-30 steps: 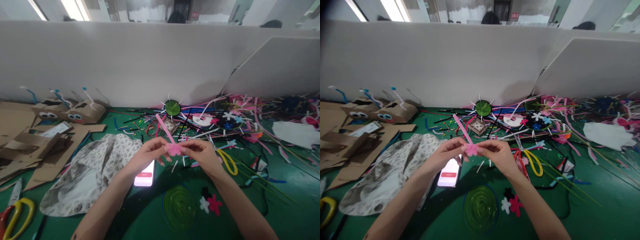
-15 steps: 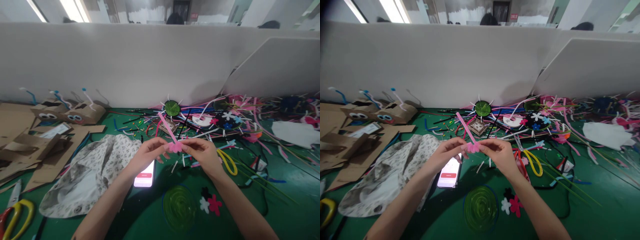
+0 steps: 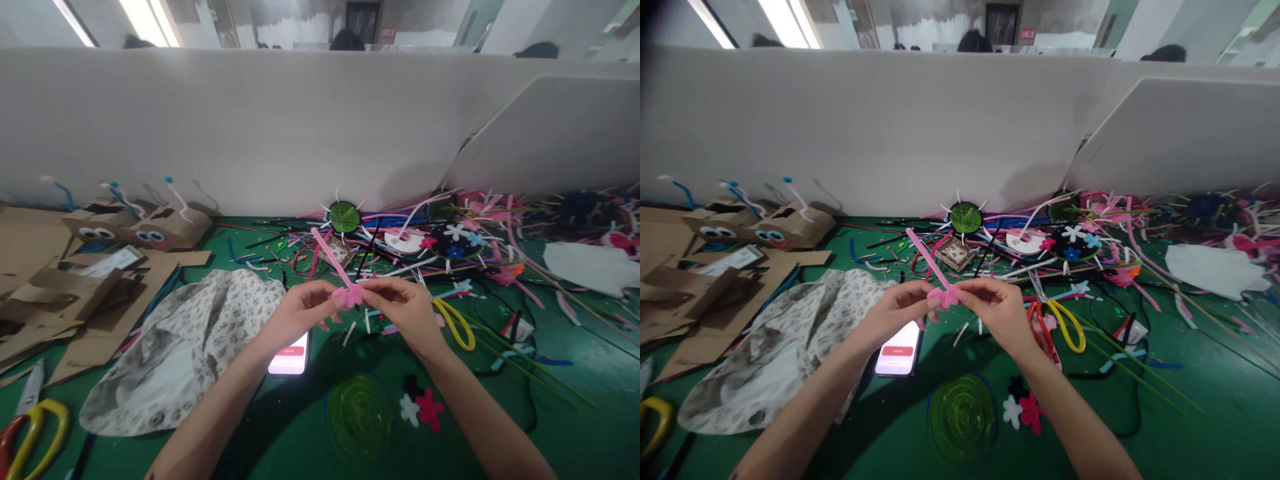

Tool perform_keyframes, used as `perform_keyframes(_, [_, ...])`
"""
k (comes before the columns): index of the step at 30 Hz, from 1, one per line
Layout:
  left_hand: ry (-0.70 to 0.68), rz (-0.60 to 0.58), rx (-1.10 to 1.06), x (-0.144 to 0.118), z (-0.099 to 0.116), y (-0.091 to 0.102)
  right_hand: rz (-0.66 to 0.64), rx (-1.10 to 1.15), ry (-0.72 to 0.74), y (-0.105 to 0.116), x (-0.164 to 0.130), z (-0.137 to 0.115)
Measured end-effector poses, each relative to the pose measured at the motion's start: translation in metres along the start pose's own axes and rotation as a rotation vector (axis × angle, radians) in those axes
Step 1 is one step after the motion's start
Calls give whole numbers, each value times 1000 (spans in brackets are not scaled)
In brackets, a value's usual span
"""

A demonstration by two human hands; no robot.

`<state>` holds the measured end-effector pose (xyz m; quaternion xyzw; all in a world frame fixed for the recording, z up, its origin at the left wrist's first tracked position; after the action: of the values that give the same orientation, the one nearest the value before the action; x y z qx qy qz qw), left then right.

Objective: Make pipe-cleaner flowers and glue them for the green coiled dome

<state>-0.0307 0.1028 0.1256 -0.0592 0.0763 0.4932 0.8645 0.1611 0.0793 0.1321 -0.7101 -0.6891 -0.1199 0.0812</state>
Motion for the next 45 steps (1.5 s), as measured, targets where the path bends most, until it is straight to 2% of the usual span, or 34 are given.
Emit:
perform_keyframes(13, [-5,27,39,1,-4,-2,-54,1,-56,-3,-4,-2])
perform_keyframes(22, [-45,4,6,3,-5,-8,-11,14,8,-3,-5,4])
perform_keyframes(26, [-72,-117,63,1,-7,-1,-141,-35,60,2,-2,-2])
perform_keyframes(30, [-172,-308,398,-6,4,7,-371,-220,84,11,-3,-13])
perform_keyframes(33, [-254,-437,607,-10,13,9,-529,-306,31,13,-8,-17])
perform_keyframes(39, [-157,-811,640,-11,8,2,-784,-366,-81,0,-20,-16])
perform_keyframes(41, [-107,-899,631,-10,5,1,-856,-335,-108,-3,-21,-14])
perform_keyframes(43, [-71,-905,620,-10,5,4,-859,-281,-139,-4,-19,-13])
perform_keyframes(45, [-85,-846,626,-10,6,8,-801,-234,-176,-3,-17,-12])
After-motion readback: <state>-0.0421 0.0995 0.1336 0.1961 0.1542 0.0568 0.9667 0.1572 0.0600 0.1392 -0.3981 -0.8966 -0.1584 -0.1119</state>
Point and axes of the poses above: each hand's wrist, its own x-axis towards the middle knuckle, its own y-axis out of the back of the hand, z = x × y, the point moved 1 cm from there along x, towards the middle knuckle, and after that the axes turned 7 degrees about y, right-handed, at the moved point
